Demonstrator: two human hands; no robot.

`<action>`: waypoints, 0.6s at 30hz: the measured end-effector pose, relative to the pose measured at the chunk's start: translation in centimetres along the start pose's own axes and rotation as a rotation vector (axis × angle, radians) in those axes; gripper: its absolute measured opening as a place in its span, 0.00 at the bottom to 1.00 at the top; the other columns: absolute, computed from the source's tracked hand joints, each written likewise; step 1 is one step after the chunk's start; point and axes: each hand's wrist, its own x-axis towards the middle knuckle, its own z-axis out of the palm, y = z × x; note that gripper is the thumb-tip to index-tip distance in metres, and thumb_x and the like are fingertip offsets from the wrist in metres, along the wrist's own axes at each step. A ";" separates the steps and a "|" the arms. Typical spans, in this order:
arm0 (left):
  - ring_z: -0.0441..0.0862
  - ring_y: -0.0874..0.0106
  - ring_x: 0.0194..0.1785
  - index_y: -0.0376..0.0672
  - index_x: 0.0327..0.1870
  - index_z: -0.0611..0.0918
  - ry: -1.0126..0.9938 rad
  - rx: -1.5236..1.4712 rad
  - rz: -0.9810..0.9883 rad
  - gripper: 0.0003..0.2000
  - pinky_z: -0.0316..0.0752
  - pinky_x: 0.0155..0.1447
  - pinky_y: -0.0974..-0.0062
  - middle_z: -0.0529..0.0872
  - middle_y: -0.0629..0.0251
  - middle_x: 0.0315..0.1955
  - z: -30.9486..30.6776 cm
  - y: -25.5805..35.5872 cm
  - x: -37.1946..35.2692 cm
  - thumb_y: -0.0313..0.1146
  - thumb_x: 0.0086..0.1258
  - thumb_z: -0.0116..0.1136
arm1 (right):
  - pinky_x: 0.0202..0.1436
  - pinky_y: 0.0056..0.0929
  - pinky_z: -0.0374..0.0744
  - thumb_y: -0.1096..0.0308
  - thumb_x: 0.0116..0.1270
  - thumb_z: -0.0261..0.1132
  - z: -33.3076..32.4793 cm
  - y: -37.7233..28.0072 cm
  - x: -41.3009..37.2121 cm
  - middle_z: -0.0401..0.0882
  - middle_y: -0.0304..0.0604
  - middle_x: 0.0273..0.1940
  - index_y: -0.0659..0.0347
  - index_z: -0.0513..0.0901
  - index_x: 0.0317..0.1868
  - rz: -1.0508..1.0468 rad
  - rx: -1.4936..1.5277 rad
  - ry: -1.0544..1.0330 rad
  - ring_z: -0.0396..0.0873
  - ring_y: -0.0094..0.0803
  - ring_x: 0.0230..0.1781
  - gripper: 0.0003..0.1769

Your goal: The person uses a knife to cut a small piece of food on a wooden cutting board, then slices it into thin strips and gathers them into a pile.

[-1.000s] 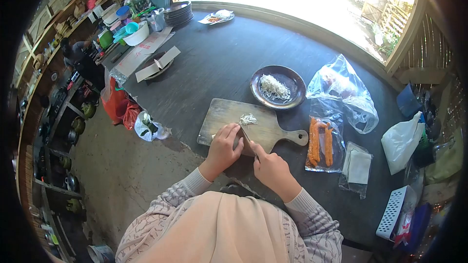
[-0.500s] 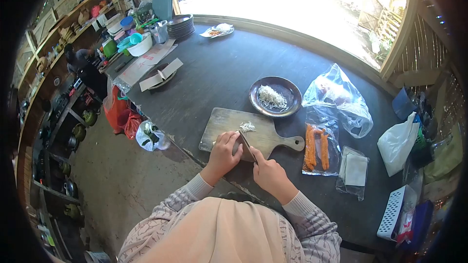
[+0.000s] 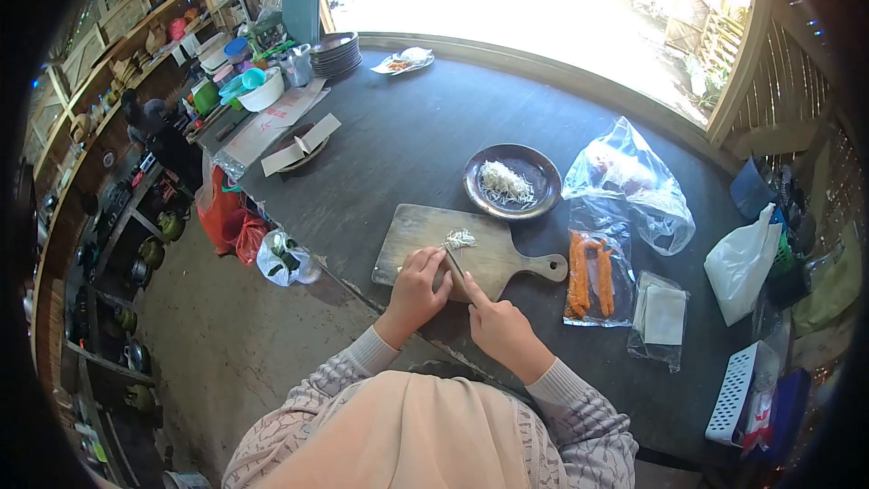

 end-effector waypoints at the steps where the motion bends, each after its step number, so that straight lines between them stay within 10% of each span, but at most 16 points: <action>1: 0.76 0.51 0.58 0.28 0.53 0.80 0.001 0.001 0.001 0.20 0.73 0.64 0.59 0.80 0.48 0.53 0.1 0.0 0.0 0.34 0.65 0.61 | 0.31 0.52 0.81 0.66 0.70 0.59 0.1 0.0 0.0 0.79 0.59 0.20 0.50 0.67 0.74 -0.003 0.005 0.011 0.82 0.57 0.22 0.31; 18: 0.76 0.52 0.59 0.28 0.52 0.80 -0.011 -0.016 -0.010 0.19 0.73 0.64 0.59 0.80 0.48 0.53 0.1 -0.1 0.0 0.32 0.63 0.62 | 0.29 0.51 0.77 0.72 0.70 0.59 0.3 -0.3 0.0 0.75 0.63 0.19 0.57 0.69 0.72 -0.064 0.125 0.077 0.79 0.59 0.21 0.29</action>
